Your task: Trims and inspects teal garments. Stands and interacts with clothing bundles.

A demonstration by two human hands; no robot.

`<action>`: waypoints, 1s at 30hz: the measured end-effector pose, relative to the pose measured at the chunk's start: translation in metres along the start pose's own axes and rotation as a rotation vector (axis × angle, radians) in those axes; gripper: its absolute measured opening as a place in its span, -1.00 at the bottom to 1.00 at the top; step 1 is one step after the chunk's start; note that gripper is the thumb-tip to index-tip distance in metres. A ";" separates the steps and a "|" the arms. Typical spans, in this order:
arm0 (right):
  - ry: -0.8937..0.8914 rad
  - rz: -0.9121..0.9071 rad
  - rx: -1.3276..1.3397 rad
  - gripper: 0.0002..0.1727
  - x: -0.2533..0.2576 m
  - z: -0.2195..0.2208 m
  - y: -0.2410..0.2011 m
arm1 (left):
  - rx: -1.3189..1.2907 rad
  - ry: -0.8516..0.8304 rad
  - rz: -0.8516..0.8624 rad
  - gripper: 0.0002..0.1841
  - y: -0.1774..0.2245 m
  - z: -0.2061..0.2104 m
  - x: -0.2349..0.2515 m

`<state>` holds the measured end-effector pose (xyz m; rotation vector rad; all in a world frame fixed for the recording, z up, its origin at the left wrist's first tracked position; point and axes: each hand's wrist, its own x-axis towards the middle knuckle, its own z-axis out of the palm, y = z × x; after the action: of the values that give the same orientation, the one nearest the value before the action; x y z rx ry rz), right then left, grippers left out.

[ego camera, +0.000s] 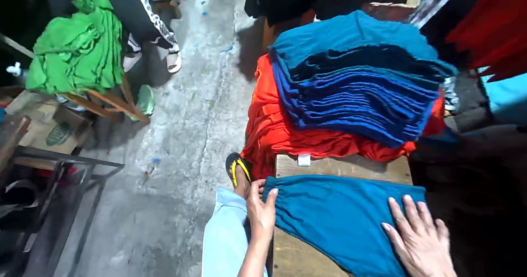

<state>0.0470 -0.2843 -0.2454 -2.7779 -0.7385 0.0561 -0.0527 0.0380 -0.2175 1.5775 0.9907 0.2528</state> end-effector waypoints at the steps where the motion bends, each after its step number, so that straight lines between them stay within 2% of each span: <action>1: -0.009 0.025 -0.011 -0.09 -0.007 -0.002 0.000 | -0.030 0.006 0.040 -0.61 0.000 0.002 -0.004; 4: -0.020 0.090 -0.056 -0.07 -0.022 -0.005 -0.001 | -0.123 -0.067 0.048 -0.55 -0.007 0.004 -0.004; 9: -0.056 0.122 -0.051 -0.06 -0.024 -0.008 -0.003 | -0.138 -0.259 -0.017 -0.62 -0.004 -0.009 0.010; 13: 0.012 0.111 -0.060 -0.12 -0.036 0.017 0.027 | -0.216 -0.223 -0.071 -0.76 -0.006 -0.007 0.016; 17: -0.026 0.117 -0.007 -0.06 -0.025 -0.004 0.000 | -0.144 -0.184 -0.089 -0.81 -0.005 -0.003 0.020; 22: 0.006 0.108 -0.005 -0.05 -0.022 -0.002 -0.002 | -0.089 -0.180 -0.069 -0.80 -0.001 -0.002 0.027; 25: 0.030 0.006 -0.066 -0.10 -0.016 -0.008 0.002 | -0.073 -0.168 -0.078 -0.81 0.002 -0.002 0.031; 28: 0.064 -0.272 -0.073 -0.26 0.003 -0.018 0.006 | -0.058 -0.132 -0.084 -0.82 0.007 0.000 0.031; 30: 0.032 -0.368 -0.035 -0.29 0.016 -0.019 -0.002 | -0.035 -0.123 -0.090 -0.81 0.009 -0.001 0.031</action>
<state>0.0615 -0.2794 -0.2262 -2.6199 -1.2365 -0.0729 -0.0299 0.0611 -0.2206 1.4945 0.9537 0.1082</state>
